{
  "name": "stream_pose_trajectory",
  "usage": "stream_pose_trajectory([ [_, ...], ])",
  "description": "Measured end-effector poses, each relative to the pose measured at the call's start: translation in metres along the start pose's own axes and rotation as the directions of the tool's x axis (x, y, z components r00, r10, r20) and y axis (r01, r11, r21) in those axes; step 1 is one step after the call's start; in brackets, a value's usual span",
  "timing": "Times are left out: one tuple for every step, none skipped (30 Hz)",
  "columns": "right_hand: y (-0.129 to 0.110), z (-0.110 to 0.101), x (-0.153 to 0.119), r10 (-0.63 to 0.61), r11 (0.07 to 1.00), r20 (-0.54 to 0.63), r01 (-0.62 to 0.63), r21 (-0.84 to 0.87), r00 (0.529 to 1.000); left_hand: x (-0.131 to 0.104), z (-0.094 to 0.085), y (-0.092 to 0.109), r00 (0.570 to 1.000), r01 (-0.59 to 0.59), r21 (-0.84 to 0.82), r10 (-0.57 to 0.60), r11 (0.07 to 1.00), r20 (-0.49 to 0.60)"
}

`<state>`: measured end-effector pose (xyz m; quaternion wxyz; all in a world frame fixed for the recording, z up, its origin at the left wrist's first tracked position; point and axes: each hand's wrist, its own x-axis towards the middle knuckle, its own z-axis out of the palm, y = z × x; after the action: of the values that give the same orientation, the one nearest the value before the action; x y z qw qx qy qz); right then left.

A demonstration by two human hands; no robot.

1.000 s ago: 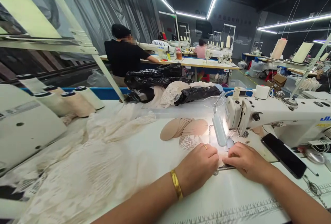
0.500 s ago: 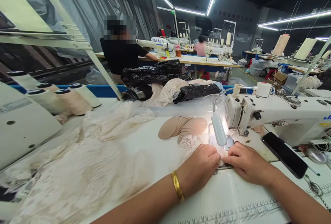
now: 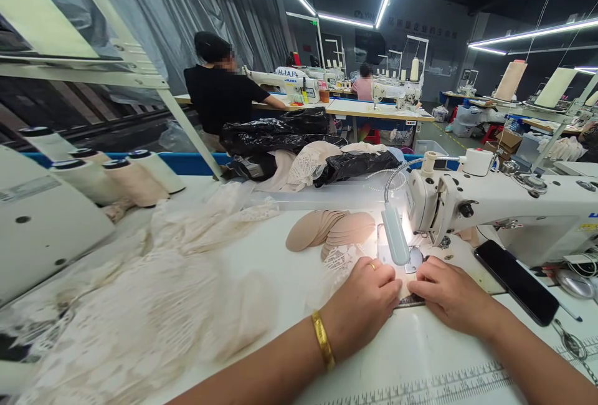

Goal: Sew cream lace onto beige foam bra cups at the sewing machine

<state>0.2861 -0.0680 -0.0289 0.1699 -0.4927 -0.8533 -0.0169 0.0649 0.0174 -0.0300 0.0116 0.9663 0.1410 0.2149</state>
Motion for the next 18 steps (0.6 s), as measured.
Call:
stream_pose_trajectory([
  [0.0001, -0.0002, -0.0001, -0.001, 1.0, 0.001, 0.001, -0.001, 1.0, 0.0, 0.0007, 0.0004, 1.0, -0.008, 0.01, 0.008, 1.0, -0.009],
  [0.0001, -0.0005, -0.0001, -0.004, 1.0, 0.003, 0.004, -0.002, 1.0, 0.0001, 0.0013, 0.0008, 1.0, -0.013, 0.017, 0.014, 1.0, -0.019],
  [0.0, -0.0008, -0.0001, -0.005, 1.0, 0.004, 0.005, -0.004, 1.0, 0.0002, 0.0017, 0.0012, 1.0, -0.015, 0.021, 0.016, 1.0, -0.026],
  [0.0, -0.0012, 0.0, -0.006, 1.0, 0.003, 0.006, -0.005, 1.0, 0.0002, 0.002, 0.0016, 0.999, -0.016, 0.022, 0.017, 1.0, -0.032],
  [-0.0001, -0.0014, 0.0002, -0.006, 1.0, 0.0, 0.006, -0.005, 1.0, 0.0004, 0.0021, 0.0019, 0.999, -0.015, 0.019, 0.016, 1.0, -0.034],
  [-0.0002, -0.0017, 0.0003, -0.006, 1.0, -0.002, 0.006, -0.002, 1.0, 0.0005, 0.0022, 0.0021, 0.999, -0.015, 0.012, 0.015, 1.0, -0.031],
  [-0.0002, -0.0018, 0.0004, -0.007, 1.0, -0.003, 0.007, 0.002, 1.0, 0.0008, 0.0023, 0.0022, 1.0, -0.016, 0.002, 0.016, 1.0, -0.027],
  [-0.0002, -0.002, 0.0006, -0.007, 1.0, -0.002, 0.007, 0.006, 1.0, 0.0011, 0.0024, 0.0022, 1.0, -0.018, -0.008, 0.018, 1.0, -0.02],
  [-0.0003, -0.0022, 0.0007, -0.007, 1.0, -0.001, 0.007, 0.009, 1.0, 0.0015, 0.0025, 0.0021, 1.0, -0.02, -0.017, 0.02, 1.0, -0.012],
  [-0.0003, -0.0023, 0.0008, -0.006, 1.0, 0.0, 0.006, 0.009, 1.0, 0.0019, 0.0025, 0.002, 1.0, -0.02, -0.022, 0.02, 1.0, -0.007],
  [-0.0005, -0.0025, 0.0008, -0.007, 1.0, -0.001, 0.007, 0.008, 1.0, 0.0024, 0.0026, 0.0018, 1.0, -0.02, -0.025, 0.02, 0.999, -0.006],
  [-0.0006, -0.0026, 0.0009, -0.008, 1.0, -0.003, 0.008, 0.005, 1.0, 0.0028, 0.0026, 0.0015, 1.0, -0.019, -0.024, 0.019, 1.0, -0.008],
  [-0.0008, -0.0027, 0.001, -0.009, 1.0, -0.006, 0.009, 0.001, 1.0, 0.0033, 0.0025, 0.0011, 1.0, -0.019, -0.021, 0.019, 1.0, -0.011],
  [-0.0011, -0.0027, 0.0011, -0.01, 1.0, -0.011, 0.01, -0.002, 1.0, 0.0039, 0.0024, 0.0007, 1.0, -0.021, -0.017, 0.02, 1.0, -0.014],
  [-0.0013, -0.0026, 0.0012, -0.011, 1.0, -0.018, 0.011, -0.004, 1.0, 0.0046, 0.0023, 0.0, 1.0, -0.023, -0.011, 0.023, 1.0, -0.015],
  [-0.0014, -0.0022, 0.0013, -0.01, 1.0, -0.022, 0.01, -0.005, 1.0, 0.0054, 0.0022, -0.001, 1.0, -0.027, -0.004, 0.027, 1.0, -0.014],
  [-0.0014, -0.0016, 0.0014, -0.005, 1.0, -0.024, 0.005, -0.006, 1.0, 0.0065, 0.0022, -0.0023, 0.999, -0.03, 0.0, 0.03, 1.0, -0.011],
  [-0.0011, -0.0007, 0.0014, 0.004, 1.0, -0.024, -0.004, -0.008, 1.0, 0.0079, 0.0022, -0.0039, 0.999, -0.033, 0.002, 0.033, 0.999, -0.007],
])
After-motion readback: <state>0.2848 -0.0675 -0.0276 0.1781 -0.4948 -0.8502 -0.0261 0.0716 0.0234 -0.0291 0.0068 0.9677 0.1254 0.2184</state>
